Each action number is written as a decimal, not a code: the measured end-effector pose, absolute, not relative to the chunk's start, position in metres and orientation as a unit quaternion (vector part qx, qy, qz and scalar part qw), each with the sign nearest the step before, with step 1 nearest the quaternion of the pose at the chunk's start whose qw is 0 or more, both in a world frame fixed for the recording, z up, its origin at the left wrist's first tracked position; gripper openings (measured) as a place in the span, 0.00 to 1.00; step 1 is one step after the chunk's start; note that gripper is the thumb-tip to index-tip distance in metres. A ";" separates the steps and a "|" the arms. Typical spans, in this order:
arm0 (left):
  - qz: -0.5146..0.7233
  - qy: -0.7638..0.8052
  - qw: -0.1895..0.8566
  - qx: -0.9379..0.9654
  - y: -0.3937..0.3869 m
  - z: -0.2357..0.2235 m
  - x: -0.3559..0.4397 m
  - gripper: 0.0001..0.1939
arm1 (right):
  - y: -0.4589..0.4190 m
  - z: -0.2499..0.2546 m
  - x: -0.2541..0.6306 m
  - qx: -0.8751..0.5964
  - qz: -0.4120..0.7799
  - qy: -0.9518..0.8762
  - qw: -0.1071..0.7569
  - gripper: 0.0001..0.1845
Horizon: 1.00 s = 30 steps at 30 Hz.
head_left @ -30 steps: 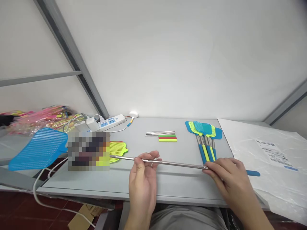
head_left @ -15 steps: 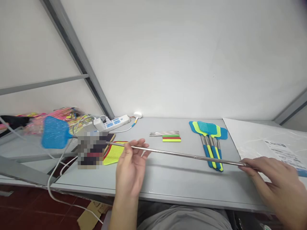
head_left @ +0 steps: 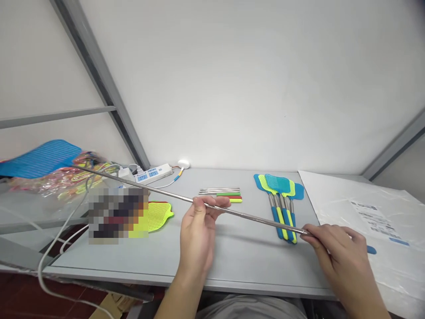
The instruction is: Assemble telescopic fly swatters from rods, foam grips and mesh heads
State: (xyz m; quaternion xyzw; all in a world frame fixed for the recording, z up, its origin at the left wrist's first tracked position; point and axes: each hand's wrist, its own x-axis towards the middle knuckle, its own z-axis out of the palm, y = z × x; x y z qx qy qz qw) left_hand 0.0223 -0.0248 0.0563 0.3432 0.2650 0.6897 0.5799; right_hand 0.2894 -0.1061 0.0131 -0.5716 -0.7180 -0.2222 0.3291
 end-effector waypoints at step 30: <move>0.704 0.298 0.532 0.364 -0.014 0.050 0.021 0.21 | -0.104 -0.005 0.267 -0.590 -0.113 -0.691 0.402 0.06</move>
